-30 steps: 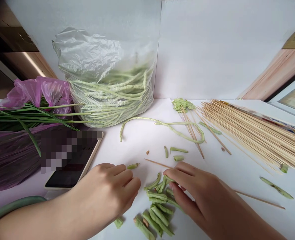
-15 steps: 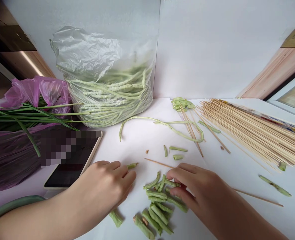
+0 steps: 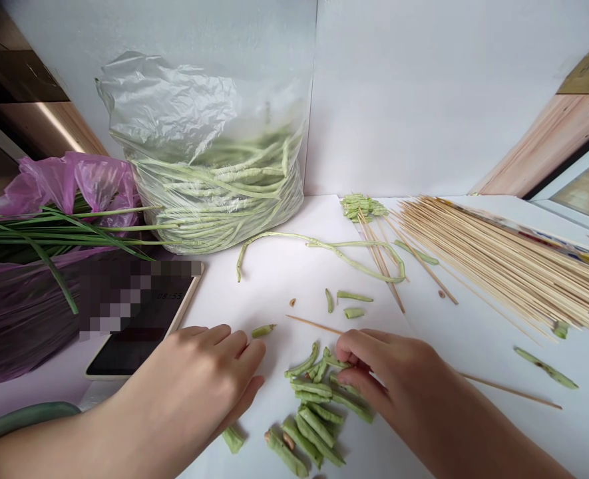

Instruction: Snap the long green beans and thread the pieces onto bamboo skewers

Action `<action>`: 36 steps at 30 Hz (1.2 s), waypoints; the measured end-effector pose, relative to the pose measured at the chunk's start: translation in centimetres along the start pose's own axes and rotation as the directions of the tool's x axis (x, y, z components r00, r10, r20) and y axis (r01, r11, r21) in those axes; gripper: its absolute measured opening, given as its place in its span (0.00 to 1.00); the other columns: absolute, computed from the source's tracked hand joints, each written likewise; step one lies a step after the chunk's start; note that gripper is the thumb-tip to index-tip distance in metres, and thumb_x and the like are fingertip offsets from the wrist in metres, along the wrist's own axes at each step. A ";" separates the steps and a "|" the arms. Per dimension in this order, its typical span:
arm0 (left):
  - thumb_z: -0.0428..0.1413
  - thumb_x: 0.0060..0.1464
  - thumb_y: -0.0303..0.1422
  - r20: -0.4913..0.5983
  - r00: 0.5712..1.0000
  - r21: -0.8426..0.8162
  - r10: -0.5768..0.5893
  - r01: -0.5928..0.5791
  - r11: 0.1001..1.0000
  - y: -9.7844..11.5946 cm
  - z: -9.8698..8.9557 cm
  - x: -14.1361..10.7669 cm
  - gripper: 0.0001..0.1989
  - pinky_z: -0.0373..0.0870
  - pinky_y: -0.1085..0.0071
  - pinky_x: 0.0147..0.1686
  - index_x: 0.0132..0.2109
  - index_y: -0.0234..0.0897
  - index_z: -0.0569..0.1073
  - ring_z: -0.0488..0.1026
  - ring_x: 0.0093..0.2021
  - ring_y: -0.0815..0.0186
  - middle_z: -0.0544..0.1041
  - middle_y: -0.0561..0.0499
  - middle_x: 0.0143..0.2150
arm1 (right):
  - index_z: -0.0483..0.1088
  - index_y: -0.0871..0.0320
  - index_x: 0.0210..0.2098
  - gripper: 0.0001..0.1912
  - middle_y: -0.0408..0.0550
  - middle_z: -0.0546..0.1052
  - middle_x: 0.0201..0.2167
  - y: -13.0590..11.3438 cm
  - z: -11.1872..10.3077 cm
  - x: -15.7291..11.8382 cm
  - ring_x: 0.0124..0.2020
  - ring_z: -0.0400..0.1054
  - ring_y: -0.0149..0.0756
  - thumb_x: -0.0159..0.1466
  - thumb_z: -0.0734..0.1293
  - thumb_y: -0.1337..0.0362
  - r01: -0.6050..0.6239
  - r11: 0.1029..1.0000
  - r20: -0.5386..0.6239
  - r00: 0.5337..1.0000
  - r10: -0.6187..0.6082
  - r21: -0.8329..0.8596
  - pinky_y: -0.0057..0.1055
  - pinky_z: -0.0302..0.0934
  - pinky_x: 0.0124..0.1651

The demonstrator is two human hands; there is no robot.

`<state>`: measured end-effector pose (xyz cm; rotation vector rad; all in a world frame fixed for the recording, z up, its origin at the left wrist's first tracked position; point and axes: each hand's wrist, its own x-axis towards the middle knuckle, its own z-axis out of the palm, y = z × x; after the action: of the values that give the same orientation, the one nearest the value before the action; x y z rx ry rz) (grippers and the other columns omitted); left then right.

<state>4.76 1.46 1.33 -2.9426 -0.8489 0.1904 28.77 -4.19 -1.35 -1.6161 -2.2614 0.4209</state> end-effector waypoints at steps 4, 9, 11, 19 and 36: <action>0.58 0.52 0.22 -0.015 1.000 0.005 -0.016 0.016 1.000 0.0 0.0 0.0 0.04 0.69 0.67 0.19 0.32 0.35 0.72 0.75 0.24 0.57 0.75 0.49 0.26 | 0.68 0.48 0.38 0.04 0.34 0.76 0.30 0.1 0.0 -0.1 0.26 0.72 0.30 0.67 0.61 0.62 0.005 1.000 -0.042 0.999 -0.006 -0.003 0.21 0.64 0.27; 0.56 0.54 0.22 0.010 1.000 0.001 -0.011 0.011 1.000 -0.1 0.0 -0.1 0.05 0.69 0.66 0.19 0.32 0.35 0.72 0.75 0.23 0.57 0.75 0.49 0.26 | 0.69 0.47 0.40 0.06 0.35 0.77 0.32 -0.2 -0.1 0.0 0.30 0.73 0.32 0.69 0.59 0.60 0.000 1.000 -0.056 0.998 -0.001 -0.031 0.23 0.66 0.30; 0.56 0.55 0.23 0.019 1.000 -0.003 -0.020 0.020 1.000 -0.1 0.0 -0.1 0.05 0.69 0.67 0.20 0.33 0.35 0.72 0.75 0.24 0.57 0.75 0.49 0.26 | 0.69 0.48 0.36 0.09 0.36 0.76 0.30 -0.4 -0.1 0.1 0.28 0.73 0.32 0.69 0.58 0.59 -0.010 1.000 -0.025 1.000 0.009 -0.023 0.24 0.66 0.28; 0.54 0.56 0.23 0.089 0.995 -0.007 -0.051 0.052 0.999 0.1 0.2 0.0 0.04 0.71 0.68 0.24 0.35 0.34 0.73 0.76 0.27 0.57 0.76 0.47 0.28 | 0.72 0.47 0.39 0.11 0.39 0.79 0.36 0.9 -1.3 -0.6 0.34 0.75 0.40 0.68 0.59 0.55 -0.037 0.987 -0.079 0.997 0.024 -0.157 0.32 0.71 0.32; 0.49 0.59 0.25 0.247 0.966 -0.154 -0.075 0.115 0.981 0.8 -2.3 -0.4 0.08 0.75 0.54 0.30 0.37 0.35 0.73 0.78 0.31 0.50 0.78 0.45 0.33 | 0.56 0.57 0.21 0.16 0.34 0.57 0.17 2.1 -1.7 0.7 0.17 0.51 0.26 0.64 0.62 0.72 -0.090 0.919 0.044 0.992 0.116 -0.384 0.25 0.41 0.20</action>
<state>5.18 0.48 3.60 -3.0661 -1.0853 0.5029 31.09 -2.75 -0.68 -1.9401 -2.4280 0.0550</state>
